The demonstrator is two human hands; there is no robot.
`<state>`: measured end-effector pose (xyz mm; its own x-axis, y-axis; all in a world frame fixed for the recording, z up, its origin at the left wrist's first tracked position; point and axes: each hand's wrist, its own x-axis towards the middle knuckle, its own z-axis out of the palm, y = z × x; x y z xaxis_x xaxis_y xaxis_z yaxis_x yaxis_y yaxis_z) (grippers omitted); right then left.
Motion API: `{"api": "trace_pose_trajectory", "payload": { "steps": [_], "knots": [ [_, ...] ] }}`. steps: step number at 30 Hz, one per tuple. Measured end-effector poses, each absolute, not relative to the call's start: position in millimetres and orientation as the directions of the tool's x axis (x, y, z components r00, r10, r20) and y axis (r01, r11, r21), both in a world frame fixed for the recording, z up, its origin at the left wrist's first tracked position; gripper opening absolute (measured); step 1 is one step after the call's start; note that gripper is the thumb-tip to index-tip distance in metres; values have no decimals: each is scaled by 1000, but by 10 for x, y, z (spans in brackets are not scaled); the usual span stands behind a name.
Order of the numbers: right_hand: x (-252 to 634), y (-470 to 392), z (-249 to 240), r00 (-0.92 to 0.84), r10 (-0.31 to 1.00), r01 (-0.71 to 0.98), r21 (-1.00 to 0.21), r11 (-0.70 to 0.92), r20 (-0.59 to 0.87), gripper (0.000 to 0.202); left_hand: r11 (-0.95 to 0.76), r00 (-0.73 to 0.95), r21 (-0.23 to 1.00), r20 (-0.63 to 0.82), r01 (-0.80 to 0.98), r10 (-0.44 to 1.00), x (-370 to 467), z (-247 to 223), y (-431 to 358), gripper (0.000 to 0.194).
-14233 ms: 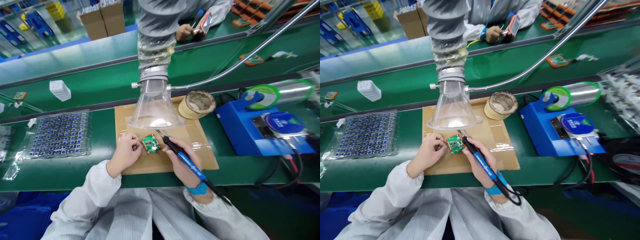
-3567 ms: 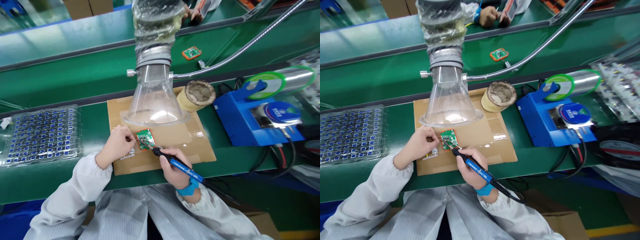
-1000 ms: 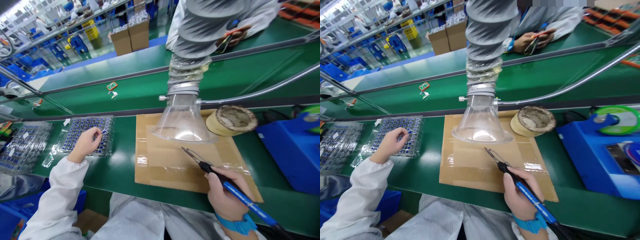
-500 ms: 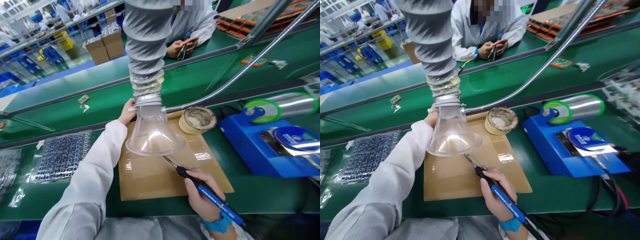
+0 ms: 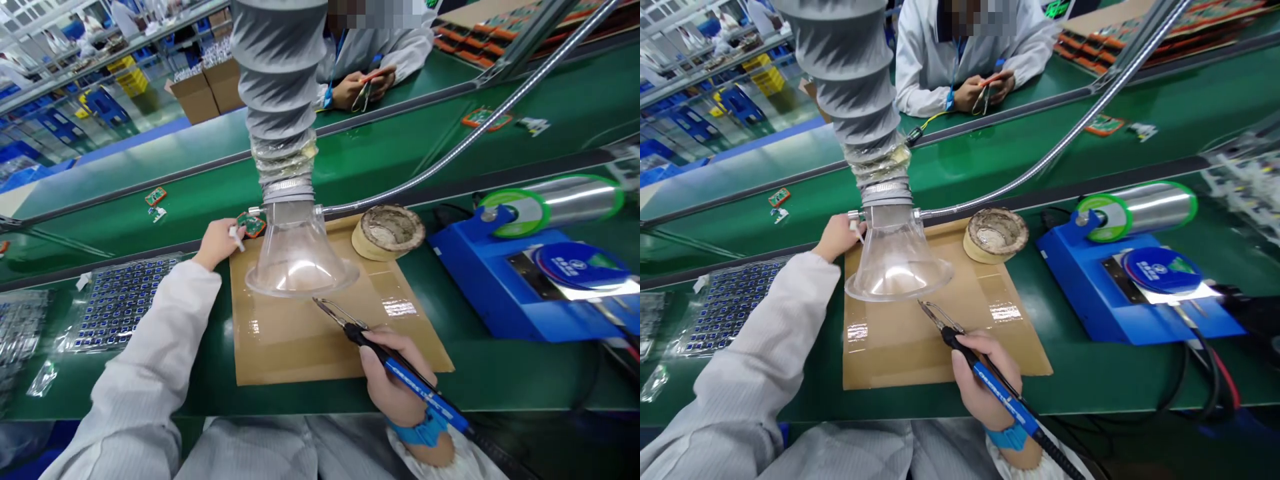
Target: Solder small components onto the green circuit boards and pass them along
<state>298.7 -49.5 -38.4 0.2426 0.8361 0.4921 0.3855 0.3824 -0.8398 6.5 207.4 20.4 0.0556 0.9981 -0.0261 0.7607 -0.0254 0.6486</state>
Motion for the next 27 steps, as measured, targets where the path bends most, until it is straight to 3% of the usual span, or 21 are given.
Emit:
{"api": "trace_pose_trajectory", "payload": {
  "steps": [3,7,11,14,17,21,27],
  "knots": [
    [2977,-482,-394,252,824,414,-826,383,508,9,-180,151,522,98,833,984,-301,176,1407,43],
    [2933,-465,-387,245,850,462,-827,320,466,8,-276,328,640,39,717,944,-306,8,690,42],
    [2782,-499,-289,276,921,355,-920,168,275,15,-454,529,524,6,721,848,-73,-65,377,7],
    [2599,-526,-230,238,955,266,-958,111,177,21,-540,597,424,-3,727,802,-71,-11,241,46],
    [2412,-497,-246,70,983,265,-953,146,170,27,-501,561,497,35,708,827,-125,59,111,47],
    [2249,-415,-315,-223,949,365,-884,293,222,33,-338,449,565,-66,753,891,-40,107,-22,16],
    [2287,-404,-354,-307,887,556,-691,462,346,35,-386,512,610,-39,692,858,70,76,52,27]
  ]
}}
